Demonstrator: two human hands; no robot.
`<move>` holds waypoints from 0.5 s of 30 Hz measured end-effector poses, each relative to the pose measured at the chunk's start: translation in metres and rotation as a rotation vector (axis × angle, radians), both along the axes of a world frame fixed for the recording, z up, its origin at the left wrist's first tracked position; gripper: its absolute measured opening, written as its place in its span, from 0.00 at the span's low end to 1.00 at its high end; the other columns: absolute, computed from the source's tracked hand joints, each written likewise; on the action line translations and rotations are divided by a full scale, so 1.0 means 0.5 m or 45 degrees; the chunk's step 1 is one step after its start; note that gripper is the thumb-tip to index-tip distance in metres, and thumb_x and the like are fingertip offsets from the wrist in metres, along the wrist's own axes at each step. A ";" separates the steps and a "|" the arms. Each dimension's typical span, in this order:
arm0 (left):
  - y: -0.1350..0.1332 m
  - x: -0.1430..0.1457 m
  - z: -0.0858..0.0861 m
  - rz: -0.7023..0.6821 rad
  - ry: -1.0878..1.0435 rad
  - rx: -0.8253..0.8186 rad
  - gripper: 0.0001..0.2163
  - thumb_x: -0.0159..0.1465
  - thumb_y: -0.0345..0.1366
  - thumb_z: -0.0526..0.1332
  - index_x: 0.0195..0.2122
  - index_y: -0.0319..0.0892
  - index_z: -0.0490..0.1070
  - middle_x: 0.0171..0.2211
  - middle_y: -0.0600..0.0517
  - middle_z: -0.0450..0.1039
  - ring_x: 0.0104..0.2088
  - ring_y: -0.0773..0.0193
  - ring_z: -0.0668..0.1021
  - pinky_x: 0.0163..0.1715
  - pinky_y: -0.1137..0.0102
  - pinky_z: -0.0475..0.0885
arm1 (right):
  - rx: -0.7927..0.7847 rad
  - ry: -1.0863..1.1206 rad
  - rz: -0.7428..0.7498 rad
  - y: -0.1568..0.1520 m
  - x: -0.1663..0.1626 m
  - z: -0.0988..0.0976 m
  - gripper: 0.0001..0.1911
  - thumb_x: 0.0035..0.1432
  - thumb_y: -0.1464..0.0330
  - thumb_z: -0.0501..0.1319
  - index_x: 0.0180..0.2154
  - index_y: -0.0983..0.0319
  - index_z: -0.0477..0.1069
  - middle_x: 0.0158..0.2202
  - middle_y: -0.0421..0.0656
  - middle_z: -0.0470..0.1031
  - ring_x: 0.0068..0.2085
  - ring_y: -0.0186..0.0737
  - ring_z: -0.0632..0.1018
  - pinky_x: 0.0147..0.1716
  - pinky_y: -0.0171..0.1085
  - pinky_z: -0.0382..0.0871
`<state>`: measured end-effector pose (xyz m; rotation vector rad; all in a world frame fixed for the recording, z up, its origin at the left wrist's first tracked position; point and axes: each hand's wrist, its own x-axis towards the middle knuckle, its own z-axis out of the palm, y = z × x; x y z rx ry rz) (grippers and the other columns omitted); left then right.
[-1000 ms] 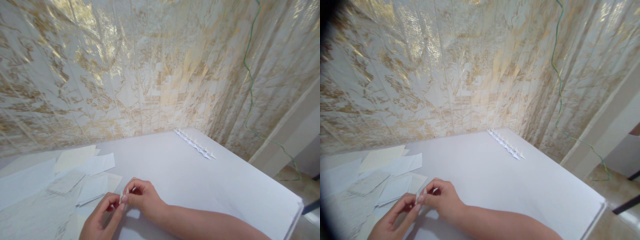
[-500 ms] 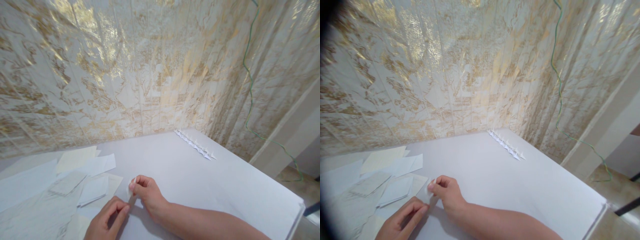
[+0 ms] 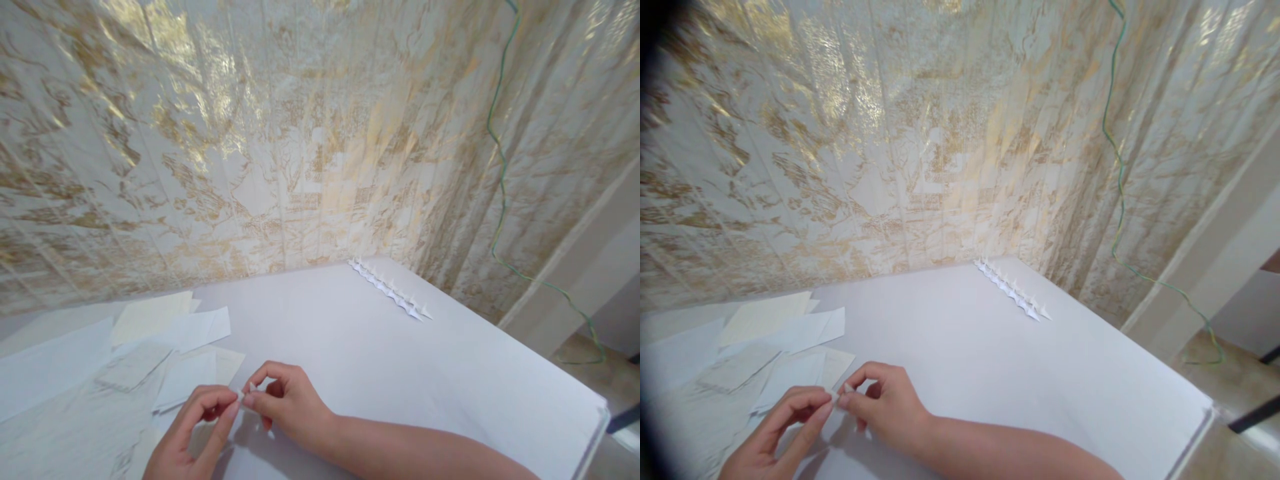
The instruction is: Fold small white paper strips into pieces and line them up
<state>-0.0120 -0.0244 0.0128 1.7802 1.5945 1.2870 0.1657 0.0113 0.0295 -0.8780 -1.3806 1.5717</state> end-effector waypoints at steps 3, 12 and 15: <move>-0.003 0.010 0.015 0.009 -0.004 0.014 0.14 0.60 0.54 0.62 0.31 0.48 0.74 0.31 0.55 0.75 0.33 0.61 0.77 0.37 0.72 0.75 | -0.037 0.020 -0.004 -0.001 0.000 0.007 0.25 0.45 0.49 0.71 0.30 0.63 0.71 0.14 0.32 0.65 0.16 0.28 0.66 0.16 0.28 0.55; -0.008 0.071 0.073 0.184 -0.211 -0.014 0.21 0.54 0.62 0.63 0.26 0.48 0.75 0.21 0.55 0.72 0.30 0.58 0.79 0.30 0.71 0.75 | -0.041 0.060 -0.044 -0.005 -0.003 0.014 0.27 0.43 0.47 0.72 0.30 0.64 0.71 0.16 0.34 0.68 0.17 0.30 0.71 0.14 0.26 0.55; -0.008 0.063 0.071 0.170 -0.260 -0.036 0.20 0.53 0.62 0.64 0.26 0.49 0.75 0.21 0.55 0.72 0.30 0.57 0.79 0.30 0.71 0.75 | -0.035 0.057 -0.044 -0.004 -0.004 0.011 0.27 0.43 0.47 0.72 0.30 0.64 0.72 0.16 0.35 0.68 0.17 0.30 0.71 0.14 0.26 0.56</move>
